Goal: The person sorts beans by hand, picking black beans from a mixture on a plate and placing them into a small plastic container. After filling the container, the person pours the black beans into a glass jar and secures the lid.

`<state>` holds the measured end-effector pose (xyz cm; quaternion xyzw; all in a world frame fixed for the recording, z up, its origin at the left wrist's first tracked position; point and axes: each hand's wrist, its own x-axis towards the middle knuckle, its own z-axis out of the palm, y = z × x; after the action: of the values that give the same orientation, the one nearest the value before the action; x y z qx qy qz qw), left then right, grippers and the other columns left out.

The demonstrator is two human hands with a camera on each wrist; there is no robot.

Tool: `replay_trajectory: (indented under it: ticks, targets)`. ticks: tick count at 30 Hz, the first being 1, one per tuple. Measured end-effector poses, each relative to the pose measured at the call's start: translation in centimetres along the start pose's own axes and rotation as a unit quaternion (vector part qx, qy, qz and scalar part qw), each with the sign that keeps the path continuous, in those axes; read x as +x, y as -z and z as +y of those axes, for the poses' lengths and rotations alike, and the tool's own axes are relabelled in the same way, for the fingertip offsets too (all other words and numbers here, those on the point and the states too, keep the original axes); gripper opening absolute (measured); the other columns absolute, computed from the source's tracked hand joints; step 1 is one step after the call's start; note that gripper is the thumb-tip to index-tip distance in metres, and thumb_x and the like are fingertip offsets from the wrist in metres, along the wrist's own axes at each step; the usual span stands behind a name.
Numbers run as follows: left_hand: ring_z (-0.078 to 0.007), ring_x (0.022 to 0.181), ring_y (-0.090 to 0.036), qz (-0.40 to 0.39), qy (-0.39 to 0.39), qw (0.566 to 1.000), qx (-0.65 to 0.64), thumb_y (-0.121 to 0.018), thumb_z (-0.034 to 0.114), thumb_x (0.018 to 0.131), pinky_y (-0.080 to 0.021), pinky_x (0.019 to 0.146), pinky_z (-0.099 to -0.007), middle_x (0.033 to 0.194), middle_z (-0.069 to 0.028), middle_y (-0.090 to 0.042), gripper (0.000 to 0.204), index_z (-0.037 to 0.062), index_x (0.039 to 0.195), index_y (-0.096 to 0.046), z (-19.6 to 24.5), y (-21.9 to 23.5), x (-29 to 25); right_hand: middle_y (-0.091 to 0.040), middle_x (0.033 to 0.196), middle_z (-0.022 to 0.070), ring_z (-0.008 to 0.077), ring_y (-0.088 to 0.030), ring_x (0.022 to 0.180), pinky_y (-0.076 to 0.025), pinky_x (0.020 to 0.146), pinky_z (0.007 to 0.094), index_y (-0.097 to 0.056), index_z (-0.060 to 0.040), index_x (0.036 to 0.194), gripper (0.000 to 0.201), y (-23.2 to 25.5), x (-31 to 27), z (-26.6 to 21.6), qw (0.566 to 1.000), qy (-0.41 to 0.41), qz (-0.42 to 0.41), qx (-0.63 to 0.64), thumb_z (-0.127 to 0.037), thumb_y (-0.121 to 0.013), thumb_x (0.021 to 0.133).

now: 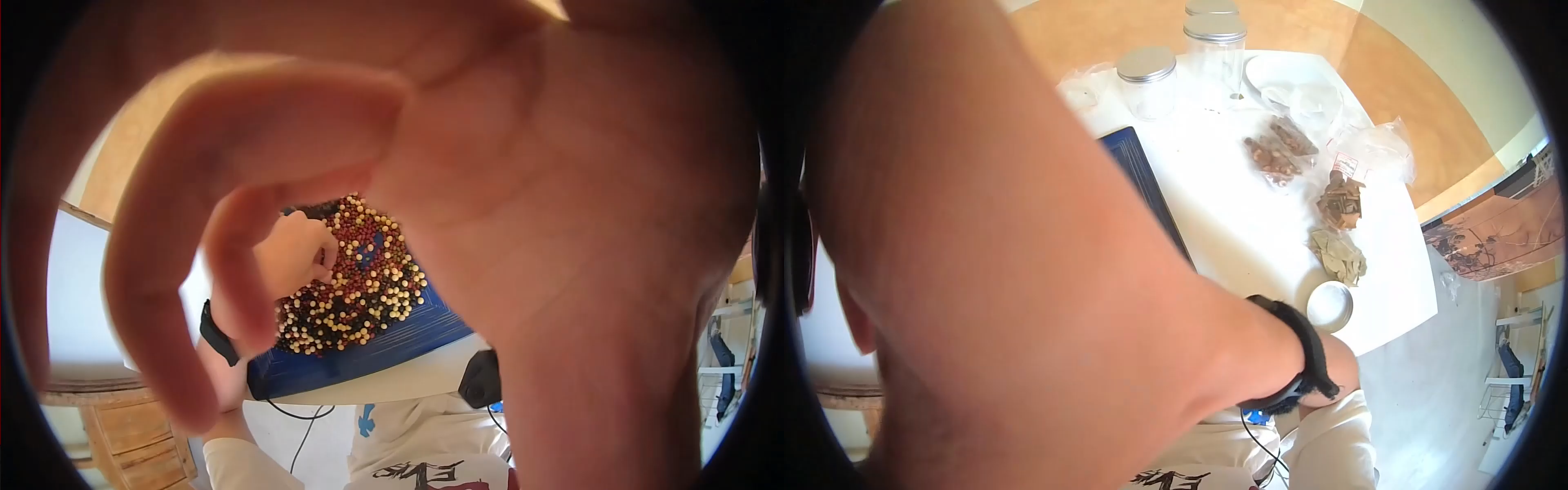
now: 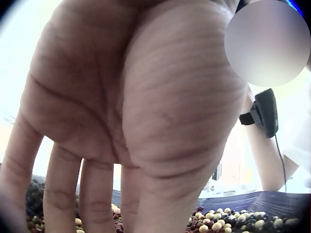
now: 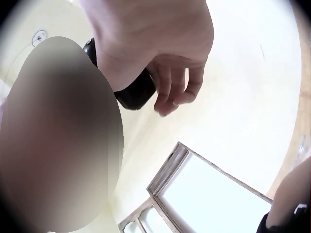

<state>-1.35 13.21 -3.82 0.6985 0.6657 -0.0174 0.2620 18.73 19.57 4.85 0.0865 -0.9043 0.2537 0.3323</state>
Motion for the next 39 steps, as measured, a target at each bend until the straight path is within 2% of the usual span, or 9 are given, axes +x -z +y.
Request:
replay_trajectory:
  ticks: [8,14,16,17,18,24,36,38,39]
  targets:
    - [-0.0286,0.078,-0.075,-0.004,0.001,1.000,0.005,-0.082,0.003,0.080,-0.057,0.074,-0.0369,0.082,-0.0143,-0.077,0.009,0.0007,0.088,-0.079,0.2,-0.8,-1.8,-0.076,0.081,0.0048,0.0236,-0.074,0.071,-0.053,0.057,0.0401,-0.079,-0.0083,0.097,0.018,-4.0,1.7,-3.2,0.994,0.044,-0.088,0.057,-0.025,-0.078,0.089]
    - [-0.0274,0.076,-0.075,-0.008,0.071,0.997,-0.037,-0.082,0.001,0.079,-0.057,0.073,-0.0368,0.081,-0.0139,-0.078,0.009,0.0002,0.087,-0.078,-2.3,-1.0,-4.3,-0.076,0.081,0.0048,0.0233,-0.074,0.071,-0.053,0.057,0.0395,-0.079,-0.0084,0.097,0.018,-8.1,1.4,-6.1,0.980,0.050,-0.170,0.090,-0.024,-0.079,0.089]
    - [-0.0365,0.089,-0.071,-0.004,0.089,0.995,-0.048,-0.084,0.005,0.079,-0.055,0.082,-0.0452,0.084,-0.0177,-0.076,0.009,0.0017,0.087,-0.079,-2.7,-1.1,-4.6,-0.076,0.081,0.0048,0.0232,-0.073,0.071,-0.053,0.057,0.0393,-0.079,-0.0084,0.097,0.017,-8.7,1.6,-6.0,0.979,0.041,-0.177,0.094,-0.024,-0.079,0.089]
    - [-0.0365,0.089,-0.071,-0.001,0.082,0.996,-0.044,-0.084,0.005,0.079,-0.055,0.082,-0.0452,0.084,-0.0177,-0.076,0.009,0.0017,0.087,-0.079,-2.8,-0.7,-4.5,-0.076,0.081,0.0048,0.0231,-0.073,0.071,-0.053,0.057,0.0392,-0.079,-0.0084,0.097,0.017,-8.7,1.5,-6.1,0.979,0.037,-0.182,0.089,-0.024,-0.079,0.089]
    - [-0.0362,0.089,-0.070,-0.008,0.104,0.994,-0.044,-0.084,0.006,0.080,-0.055,0.083,-0.0450,0.083,-0.0169,-0.076,0.009,0.0023,0.086,-0.079,0.3,-1.0,-3.4,-0.076,0.081,0.0048,0.0231,-0.073,0.070,-0.053,0.057,0.0391,-0.079,-0.0084,0.098,0.017,-7.4,-0.3,-6.6,0.979,0.032,-0.179,0.091,-0.024,-0.079,0.089]
    - [-0.0336,0.093,-0.067,-0.010,0.111,0.994,-0.019,-0.082,0.008,0.082,-0.053,0.089,-0.0419,0.083,-0.0134,-0.076,0.008,0.0034,0.087,-0.079,0.2,-0.9,-4.1,-0.076,0.081,0.0048,0.0228,-0.073,0.070,-0.053,0.057,0.0386,-0.079,-0.0084,0.098,0.017,-8.5,0.0,-6.6,0.978,0.008,-0.191,0.089,-0.023,-0.079,0.089]
    - [-0.0322,0.083,-0.067,-0.014,0.104,0.994,-0.034,-0.084,0.006,0.081,-0.052,0.085,-0.0413,0.081,-0.0160,-0.074,0.009,0.0023,0.089,-0.080,-0.9,-1.0,-4.0,-0.076,0.080,0.0047,0.0222,-0.073,0.069,-0.053,0.057,0.0374,-0.079,-0.0084,0.099,0.016,-8.5,1.1,-5.8,0.976,-0.010,-0.198,0.095,-0.022,-0.080,0.090]
    - [-0.0248,0.075,-0.074,0.012,0.077,0.996,-0.049,-0.085,-0.001,0.079,-0.057,0.073,-0.0348,0.078,-0.0134,-0.075,0.012,-0.0017,0.088,-0.078,-1.0,-1.2,-4.0,-0.076,0.080,0.0047,0.0221,-0.073,0.069,-0.053,0.057,0.0372,-0.079,-0.0084,0.099,0.016,-8.6,1.4,-5.9,0.974,-0.007,-0.207,0.097,-0.021,-0.080,0.090]
    - [-0.0248,0.075,-0.074,0.006,0.076,0.996,-0.049,-0.085,-0.001,0.079,-0.057,0.073,-0.0348,0.078,-0.0134,-0.075,0.012,-0.0017,0.088,-0.078,-1.1,-1.3,-4.1,-0.076,0.080,0.0047,0.0220,-0.073,0.069,-0.053,0.057,0.0372,-0.079,-0.0084,0.099,0.016,-8.7,1.4,-5.9,0.974,-0.008,-0.206,0.097,-0.021,-0.080,0.090]
